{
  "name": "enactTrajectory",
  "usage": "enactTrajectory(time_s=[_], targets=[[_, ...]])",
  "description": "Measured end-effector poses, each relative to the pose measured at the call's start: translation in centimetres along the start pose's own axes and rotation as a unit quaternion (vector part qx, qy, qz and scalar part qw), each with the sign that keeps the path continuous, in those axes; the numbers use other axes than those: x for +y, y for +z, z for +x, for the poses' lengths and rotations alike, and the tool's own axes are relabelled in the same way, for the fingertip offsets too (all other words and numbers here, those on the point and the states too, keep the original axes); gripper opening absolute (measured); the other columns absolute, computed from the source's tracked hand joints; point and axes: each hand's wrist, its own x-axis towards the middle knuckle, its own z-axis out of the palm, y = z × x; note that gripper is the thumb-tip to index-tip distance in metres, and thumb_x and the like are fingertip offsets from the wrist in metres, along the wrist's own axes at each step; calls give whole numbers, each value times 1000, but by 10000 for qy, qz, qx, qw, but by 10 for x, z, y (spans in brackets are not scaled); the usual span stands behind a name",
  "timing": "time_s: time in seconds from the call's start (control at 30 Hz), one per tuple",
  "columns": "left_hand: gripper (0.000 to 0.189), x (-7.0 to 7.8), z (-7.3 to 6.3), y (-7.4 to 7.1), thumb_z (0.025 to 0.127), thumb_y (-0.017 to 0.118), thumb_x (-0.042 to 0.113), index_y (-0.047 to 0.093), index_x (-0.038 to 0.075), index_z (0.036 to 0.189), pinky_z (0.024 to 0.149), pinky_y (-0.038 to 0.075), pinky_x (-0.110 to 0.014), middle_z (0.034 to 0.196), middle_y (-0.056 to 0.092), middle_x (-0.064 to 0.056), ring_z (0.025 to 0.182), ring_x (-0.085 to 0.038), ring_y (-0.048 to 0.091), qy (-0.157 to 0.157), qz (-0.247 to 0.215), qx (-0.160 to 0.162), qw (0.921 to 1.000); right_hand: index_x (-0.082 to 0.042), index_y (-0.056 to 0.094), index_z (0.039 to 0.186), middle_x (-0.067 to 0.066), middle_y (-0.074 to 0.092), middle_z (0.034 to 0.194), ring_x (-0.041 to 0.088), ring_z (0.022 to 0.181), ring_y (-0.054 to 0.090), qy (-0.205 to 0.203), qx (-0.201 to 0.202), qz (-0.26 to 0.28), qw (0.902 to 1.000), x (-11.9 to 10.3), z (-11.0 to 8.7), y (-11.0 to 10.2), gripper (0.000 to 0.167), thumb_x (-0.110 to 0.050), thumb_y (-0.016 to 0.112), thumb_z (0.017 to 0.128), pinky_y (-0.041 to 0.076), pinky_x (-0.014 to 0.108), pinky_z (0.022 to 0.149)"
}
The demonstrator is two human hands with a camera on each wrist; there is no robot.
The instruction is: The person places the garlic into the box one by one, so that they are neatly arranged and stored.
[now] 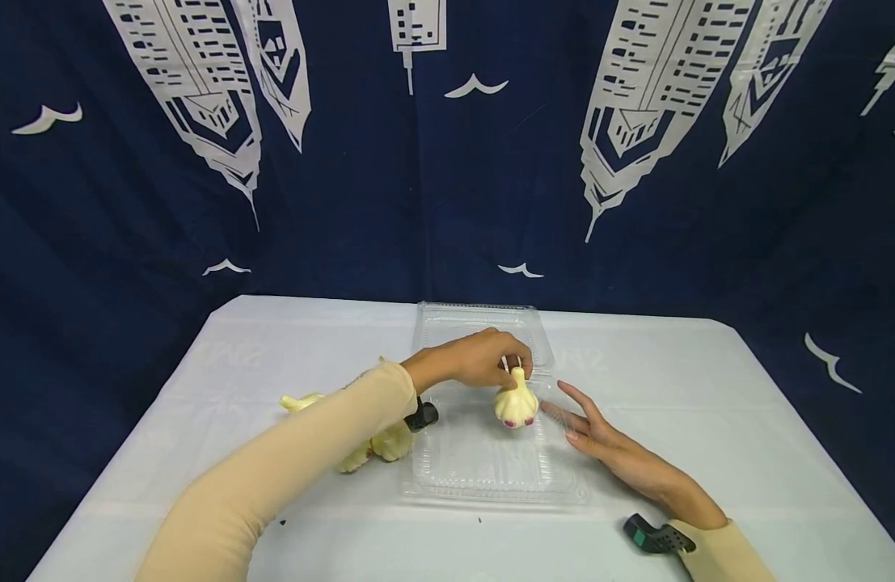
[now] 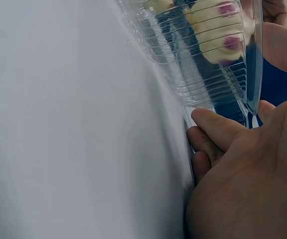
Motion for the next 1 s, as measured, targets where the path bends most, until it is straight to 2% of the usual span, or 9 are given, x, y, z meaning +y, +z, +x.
enactTrajectory(time_s=[0.17, 0.53, 0.77, 1.0], targets=[[18, -2, 11, 5, 92, 69, 0, 71, 3, 109, 84, 49, -19, 109, 73, -6, 99, -16, 65, -65, -320, -83, 9994, -37, -9, 159, 11, 16, 167, 38, 150, -1, 47, 48, -64, 10000, 0, -1, 0, 69, -20, 37, 110, 6, 73, 113], [19, -12, 21, 20, 93, 66, -2, 72, 2, 111, 84, 50, -17, 108, 71, -9, 99, -15, 63, -148, -647, 218, 9976, -36, -9, 159, 19, 13, 166, 42, 150, -3, 43, 56, -94, 9999, -3, -1, 0, 69, -20, 36, 110, 2, 77, 111], [19, -12, 25, 27, 90, 66, -3, 70, 3, 108, 77, 48, -17, 106, 71, -10, 92, -18, 64, -244, -361, 463, 9980, -36, -9, 159, 22, 12, 166, 44, 150, -2, 24, 22, -110, 9999, -3, 0, 0, 68, -20, 36, 110, 4, 76, 112], [16, -9, 28, 31, 92, 65, -2, 71, 5, 105, 79, 47, -18, 104, 69, -5, 95, -15, 62, -271, -38, 641, 9976, -34, -9, 159, 19, 13, 166, 43, 149, -3, -116, -5, -134, 9998, -2, -1, -1, 68, -19, 35, 110, 6, 72, 112]])
